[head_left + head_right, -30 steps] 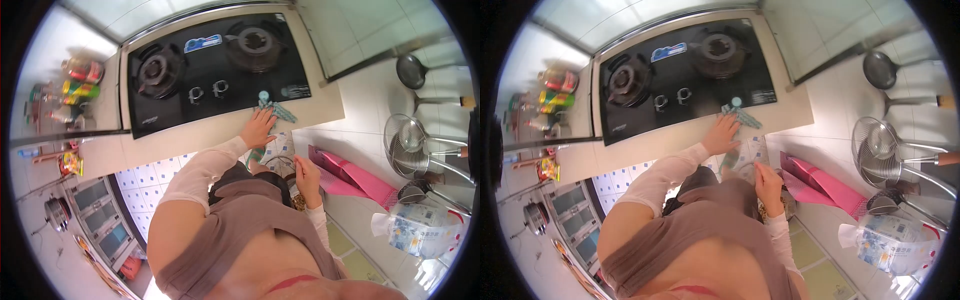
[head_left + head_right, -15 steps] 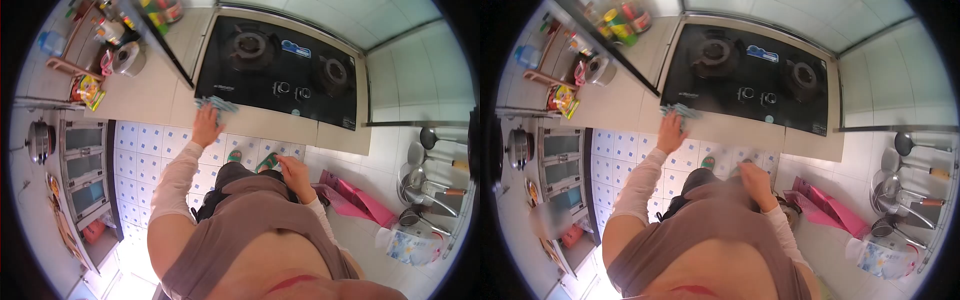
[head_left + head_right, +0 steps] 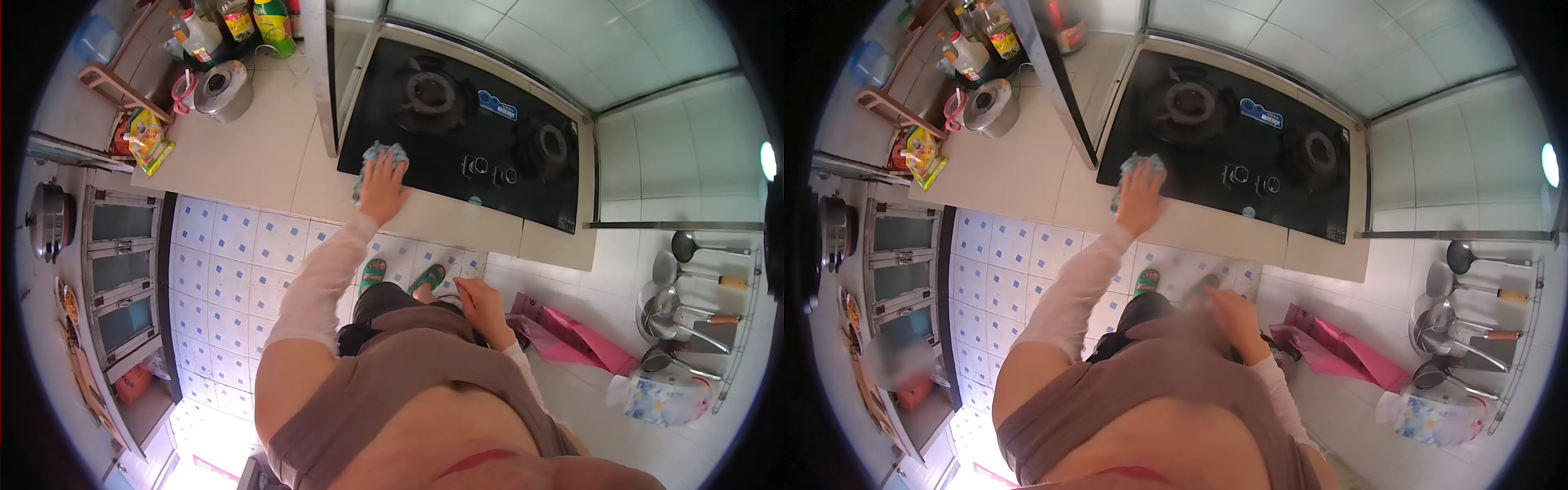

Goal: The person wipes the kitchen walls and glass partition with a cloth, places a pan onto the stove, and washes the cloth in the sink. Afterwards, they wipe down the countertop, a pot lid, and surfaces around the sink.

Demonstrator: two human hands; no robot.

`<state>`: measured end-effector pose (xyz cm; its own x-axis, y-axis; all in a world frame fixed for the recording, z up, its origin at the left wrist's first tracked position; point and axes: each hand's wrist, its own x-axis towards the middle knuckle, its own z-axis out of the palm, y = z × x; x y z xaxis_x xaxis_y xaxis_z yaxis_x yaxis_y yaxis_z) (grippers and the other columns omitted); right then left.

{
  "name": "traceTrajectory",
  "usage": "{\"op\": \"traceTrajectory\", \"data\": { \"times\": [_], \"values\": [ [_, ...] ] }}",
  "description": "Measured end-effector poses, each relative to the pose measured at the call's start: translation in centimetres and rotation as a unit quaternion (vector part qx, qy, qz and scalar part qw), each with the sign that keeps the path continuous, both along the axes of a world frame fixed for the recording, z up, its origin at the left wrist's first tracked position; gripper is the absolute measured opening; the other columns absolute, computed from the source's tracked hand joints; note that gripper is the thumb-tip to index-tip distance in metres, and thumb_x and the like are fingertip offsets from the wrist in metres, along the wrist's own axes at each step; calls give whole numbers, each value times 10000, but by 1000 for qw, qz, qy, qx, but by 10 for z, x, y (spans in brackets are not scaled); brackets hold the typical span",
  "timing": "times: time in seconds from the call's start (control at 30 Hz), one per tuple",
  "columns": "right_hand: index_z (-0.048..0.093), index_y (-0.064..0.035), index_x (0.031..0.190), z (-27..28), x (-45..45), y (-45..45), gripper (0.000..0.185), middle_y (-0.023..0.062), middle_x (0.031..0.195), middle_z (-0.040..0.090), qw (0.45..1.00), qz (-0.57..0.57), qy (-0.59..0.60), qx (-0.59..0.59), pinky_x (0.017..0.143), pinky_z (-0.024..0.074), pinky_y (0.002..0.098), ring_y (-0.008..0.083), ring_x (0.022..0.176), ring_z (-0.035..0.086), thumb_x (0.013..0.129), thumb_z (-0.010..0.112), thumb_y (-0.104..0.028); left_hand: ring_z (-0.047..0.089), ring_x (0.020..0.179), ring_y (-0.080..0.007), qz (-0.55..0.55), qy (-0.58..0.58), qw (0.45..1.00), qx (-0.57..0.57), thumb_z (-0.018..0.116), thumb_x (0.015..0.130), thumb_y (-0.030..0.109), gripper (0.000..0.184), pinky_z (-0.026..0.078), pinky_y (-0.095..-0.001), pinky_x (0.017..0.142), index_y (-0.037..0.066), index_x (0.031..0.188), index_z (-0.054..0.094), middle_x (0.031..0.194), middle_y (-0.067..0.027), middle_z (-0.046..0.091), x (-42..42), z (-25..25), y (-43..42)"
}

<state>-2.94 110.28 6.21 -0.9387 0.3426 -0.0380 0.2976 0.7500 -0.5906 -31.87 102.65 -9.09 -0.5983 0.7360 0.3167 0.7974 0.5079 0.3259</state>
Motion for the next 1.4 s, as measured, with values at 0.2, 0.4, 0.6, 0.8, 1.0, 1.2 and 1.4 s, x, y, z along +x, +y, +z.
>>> {"op": "traceTrajectory", "data": {
  "times": [0.2,0.4,0.6,0.8,1.0,1.2,1.4],
  "values": [
    [665,-16,1024,2,-5,-7,171,157,883,670,1000,24,19,-4,665,522,356,324,776,661,870,592,-16,407,1330,-297,34,25,999,-4,579,891,272,463,295,-457,1106,71,1299,493,1410,-143,468,-48,-8,3],
    [663,-11,1029,-10,-5,-7,170,166,899,670,999,33,-20,-5,685,523,362,329,795,661,875,591,-19,512,1240,-292,55,60,995,-64,536,861,102,382,371,-457,1063,83,1243,552,1361,-122,523,-53,-32,-135],
    [656,-54,1078,-14,2,-8,255,164,959,670,999,33,-14,-25,688,532,423,351,822,653,836,576,-50,541,1209,-311,147,-35,984,99,536,849,78,373,382,-458,1046,54,1218,581,1328,-123,558,-142,-47,-151],
    [659,-17,1043,-6,14,-17,180,160,892,669,1000,8,-12,-4,667,515,372,344,781,652,877,590,-23,457,1290,-314,104,31,994,-19,562,820,43,439,327,-479,1083,91,1256,571,1384,-110,511,-177,-27,-103],
    [660,-20,1035,-8,15,-23,168,160,905,672,999,2,-23,-24,658,516,371,339,775,655,881,595,-39,463,1278,-317,-2,-14,1000,6,570,789,30,435,330,-480,1077,82,1221,582,1350,-126,530,-130,-27,-131],
    [663,-25,1029,-3,1,-23,160,157,895,670,1000,19,-15,-13,657,516,368,330,771,656,886,597,-48,527,1206,-321,-79,-25,994,76,572,755,-2,380,378,-474,1024,70,1123,636,1243,-145,600,-58,-40,-144],
    [669,-37,1025,-11,-2,-24,158,145,871,663,999,28,13,-8,646,513,368,323,751,651,888,592,-49,538,1173,-317,-59,-92,994,-6,581,752,-22,360,397,-463,1004,71,1094,647,1207,-128,616,-59,-26,-135]
  ]
}}
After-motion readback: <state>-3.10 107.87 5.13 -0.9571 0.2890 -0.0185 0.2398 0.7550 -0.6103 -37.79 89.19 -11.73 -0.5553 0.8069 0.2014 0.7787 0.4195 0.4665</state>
